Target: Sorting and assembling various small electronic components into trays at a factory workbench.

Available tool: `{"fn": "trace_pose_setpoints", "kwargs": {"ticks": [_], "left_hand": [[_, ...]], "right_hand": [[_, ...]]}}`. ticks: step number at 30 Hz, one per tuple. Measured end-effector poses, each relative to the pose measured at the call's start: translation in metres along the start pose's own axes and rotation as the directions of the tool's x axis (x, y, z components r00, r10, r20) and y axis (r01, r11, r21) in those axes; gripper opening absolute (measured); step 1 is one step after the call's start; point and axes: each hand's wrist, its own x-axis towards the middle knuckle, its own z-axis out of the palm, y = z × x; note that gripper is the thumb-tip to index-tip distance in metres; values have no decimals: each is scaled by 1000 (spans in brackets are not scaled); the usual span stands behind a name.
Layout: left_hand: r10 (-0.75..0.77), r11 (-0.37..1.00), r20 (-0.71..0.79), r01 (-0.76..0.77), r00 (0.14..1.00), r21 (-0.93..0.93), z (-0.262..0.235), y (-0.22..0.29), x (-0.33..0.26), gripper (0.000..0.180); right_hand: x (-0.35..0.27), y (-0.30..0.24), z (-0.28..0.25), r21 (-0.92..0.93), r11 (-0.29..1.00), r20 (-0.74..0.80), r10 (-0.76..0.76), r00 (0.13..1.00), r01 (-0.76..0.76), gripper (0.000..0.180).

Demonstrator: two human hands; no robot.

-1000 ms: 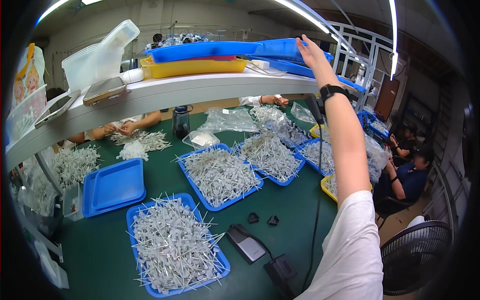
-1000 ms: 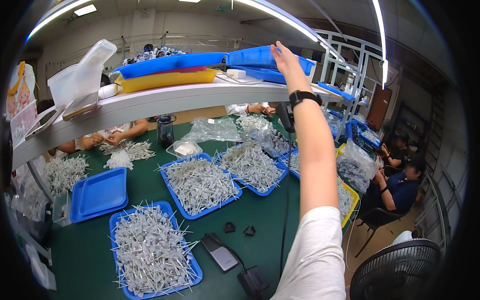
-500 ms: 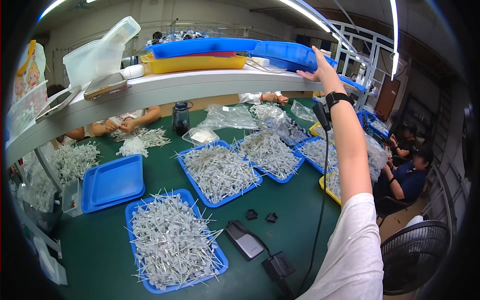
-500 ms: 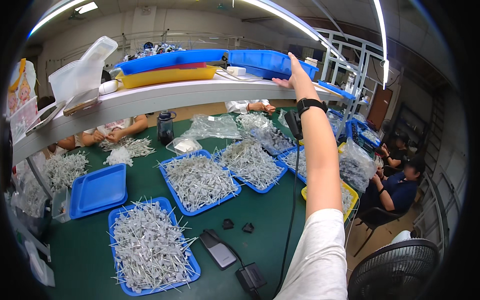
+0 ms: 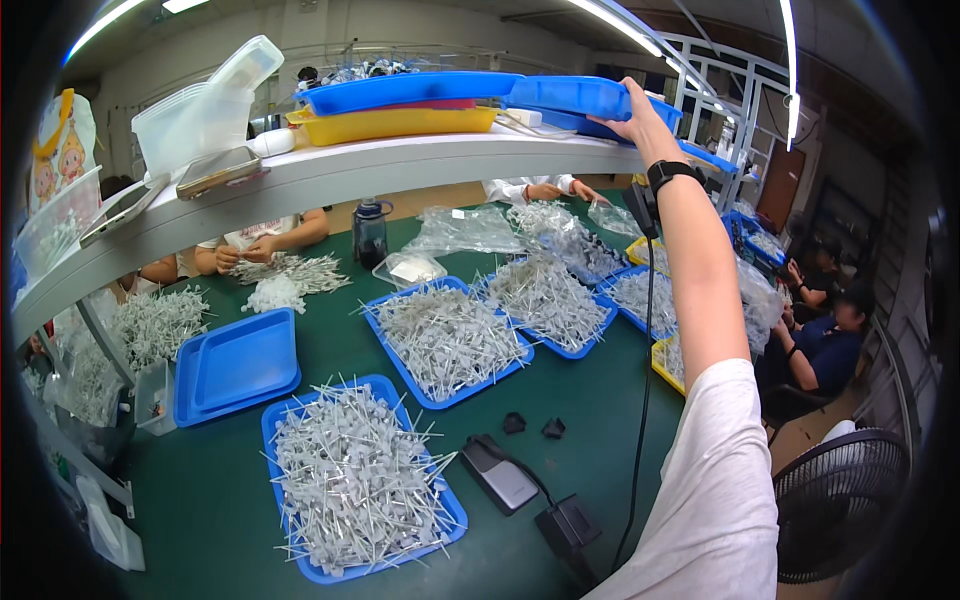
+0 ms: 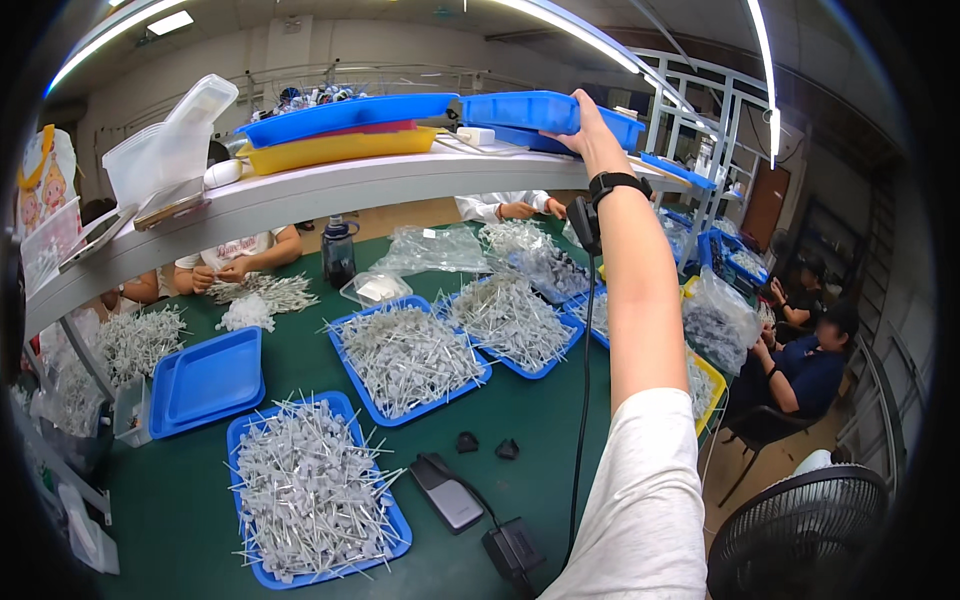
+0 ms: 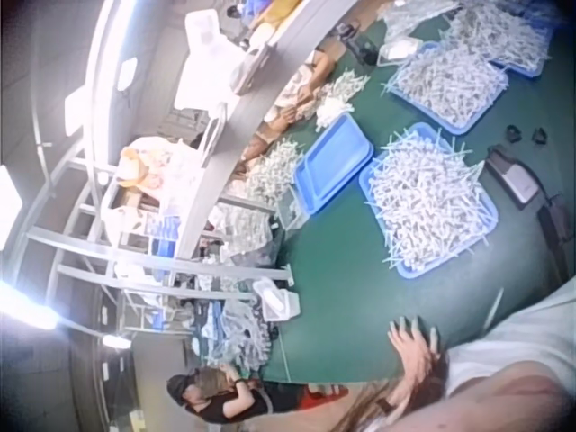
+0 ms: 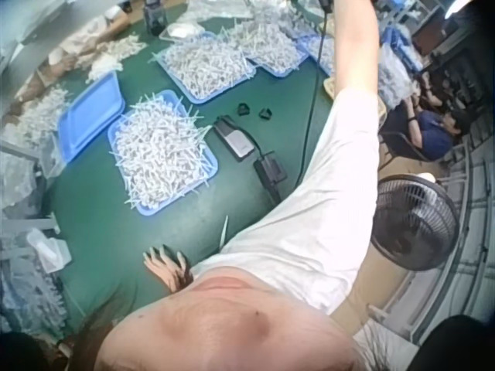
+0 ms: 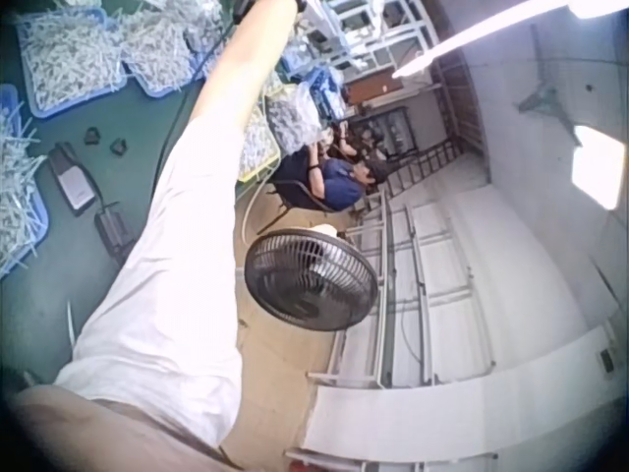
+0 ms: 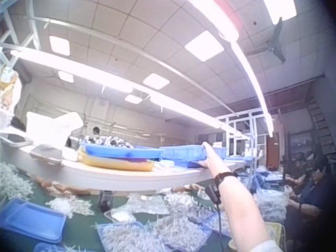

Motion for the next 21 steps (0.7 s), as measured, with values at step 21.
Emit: {"fn": "trace_pose_setpoints", "kwargs": {"ticks": [21], "left_hand": [[39,996,-135,-50,990,-79,26,-12,-16,48]], "right_hand": [[-126,-65,-26,53,966,-53,-250,967,252,52]]}}
